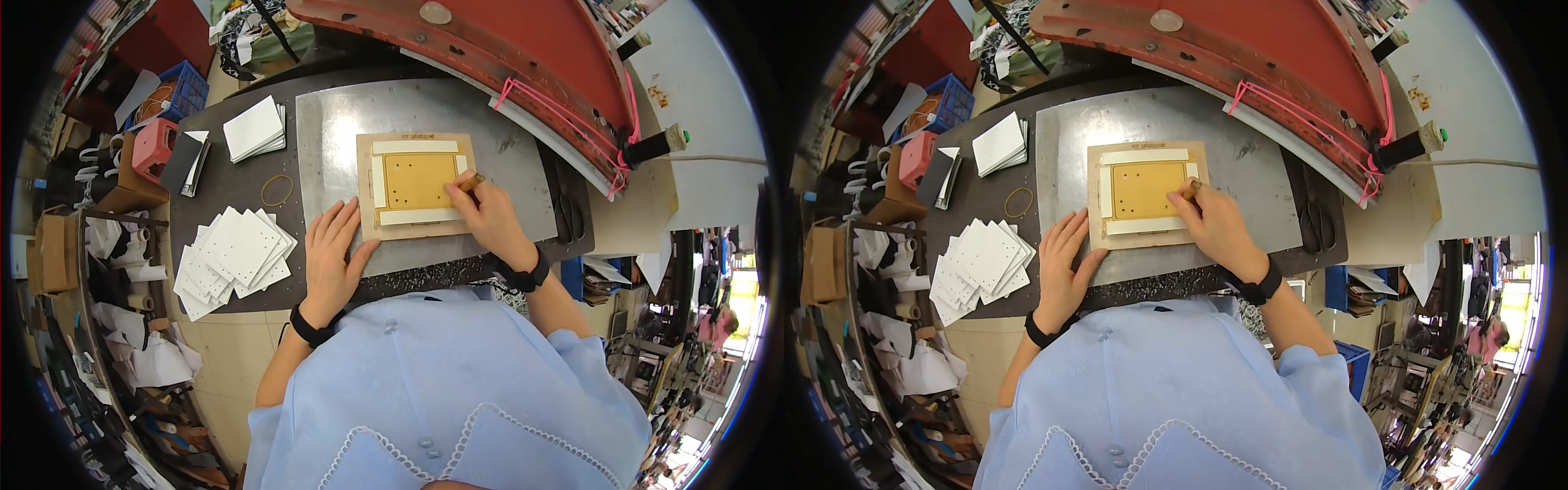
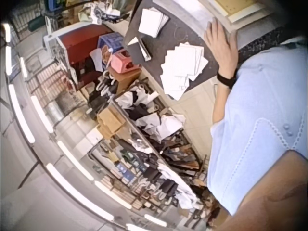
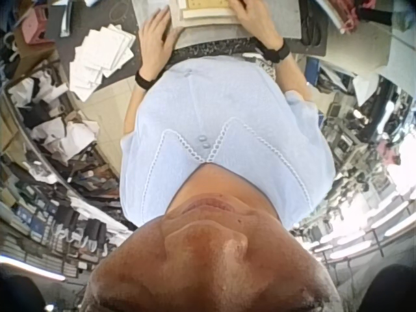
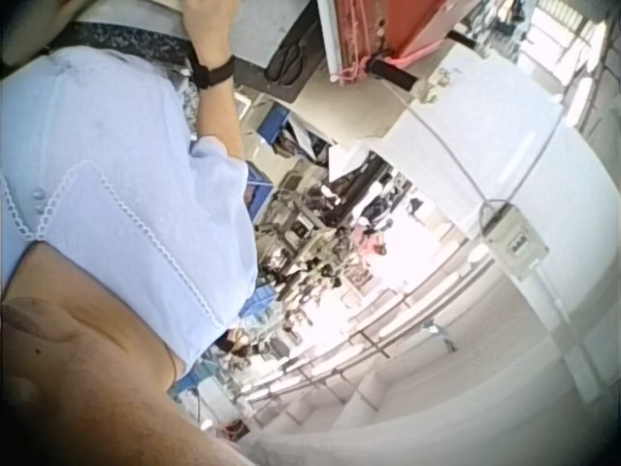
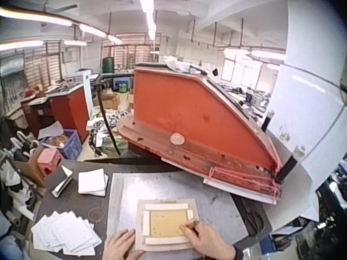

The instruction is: Using a manual press to punch patterns or holes into leather/fabric components.

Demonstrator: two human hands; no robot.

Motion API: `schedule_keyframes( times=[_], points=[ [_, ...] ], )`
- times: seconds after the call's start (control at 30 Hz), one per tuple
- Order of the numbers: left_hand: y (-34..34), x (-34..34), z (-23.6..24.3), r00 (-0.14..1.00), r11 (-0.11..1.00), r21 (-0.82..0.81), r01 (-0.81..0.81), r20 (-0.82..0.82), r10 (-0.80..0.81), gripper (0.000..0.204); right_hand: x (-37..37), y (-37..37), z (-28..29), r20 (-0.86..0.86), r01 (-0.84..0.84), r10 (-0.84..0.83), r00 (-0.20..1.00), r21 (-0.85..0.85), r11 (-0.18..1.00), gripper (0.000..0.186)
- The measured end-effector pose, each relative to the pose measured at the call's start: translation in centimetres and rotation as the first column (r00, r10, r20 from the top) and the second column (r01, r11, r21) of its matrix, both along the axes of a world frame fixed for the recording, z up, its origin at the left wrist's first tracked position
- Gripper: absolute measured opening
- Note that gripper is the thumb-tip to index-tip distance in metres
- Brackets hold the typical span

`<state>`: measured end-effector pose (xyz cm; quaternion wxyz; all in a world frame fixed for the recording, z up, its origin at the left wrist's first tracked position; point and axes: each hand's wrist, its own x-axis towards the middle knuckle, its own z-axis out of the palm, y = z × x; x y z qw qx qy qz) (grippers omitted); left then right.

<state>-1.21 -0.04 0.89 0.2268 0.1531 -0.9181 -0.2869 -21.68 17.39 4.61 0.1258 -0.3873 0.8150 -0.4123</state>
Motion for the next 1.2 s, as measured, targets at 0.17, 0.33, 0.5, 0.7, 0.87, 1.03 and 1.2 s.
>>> schedule_keyframes(
  times=[0.17, 0.33, 0.5, 0.7, 0.87, 1.03, 1.2],
  points=[
    [0.3, -0.2, 0.6, 1.0, 1.0, 0.014, -0.015, 0.02, 0.015, 0.056, 0.5, 0.5, 0.9, 0.0, 0.017, -0.017, 1.0, -0.016, 1.0, 0.023],
    [-0.3, -0.2, 0.5, 0.998, 0.998, 0.059, -0.032, 0.063, 0.028, 0.059, 0.5, 2.3, 3.2, 0.272, 0.34, -0.255, 0.928, -0.336, 0.878, 0.022],
    [0.4, -0.4, 0.6, 0.994, 0.999, -0.013, -0.048, 0.096, 0.049, 0.053, 1.5, 4.0, -1.7, -0.113, 0.235, -0.251, 0.961, -0.135, 0.963, 0.019],
    [0.4, -0.2, -0.2, 0.999, 0.976, 0.214, -0.025, -0.038, 0.034, 0.045, 3.5, 3.4, -2.4, 0.112, 0.316, -0.295, 0.949, -0.305, 0.899, 0.021],
    [0.7, -1.5, 3.4, 0.992, 0.361, 0.932, -0.026, -0.021, 0.127, 0.045, 2.1, 3.0, -1.8, 0.257, 0.292, -0.179, 0.95, -0.513, 0.807, 0.023],
    [-2.9, -3.8, 7.7, 0.987, 0.062, 0.987, 0.146, -0.149, 0.056, 0.038, 0.3, 0.4, 2.1, 0.224, 0.243, -0.133, 0.965, -0.593, 0.767, 0.02],
    [-1.1, -2.7, 10.4, 0.976, 0.275, 0.949, 0.153, -0.19, 0.111, 0.046, 0.7, 0.0, 3.6, 0.085, 0.129, -0.097, 0.992, -0.687, 0.715, 0.017]
  ],
)
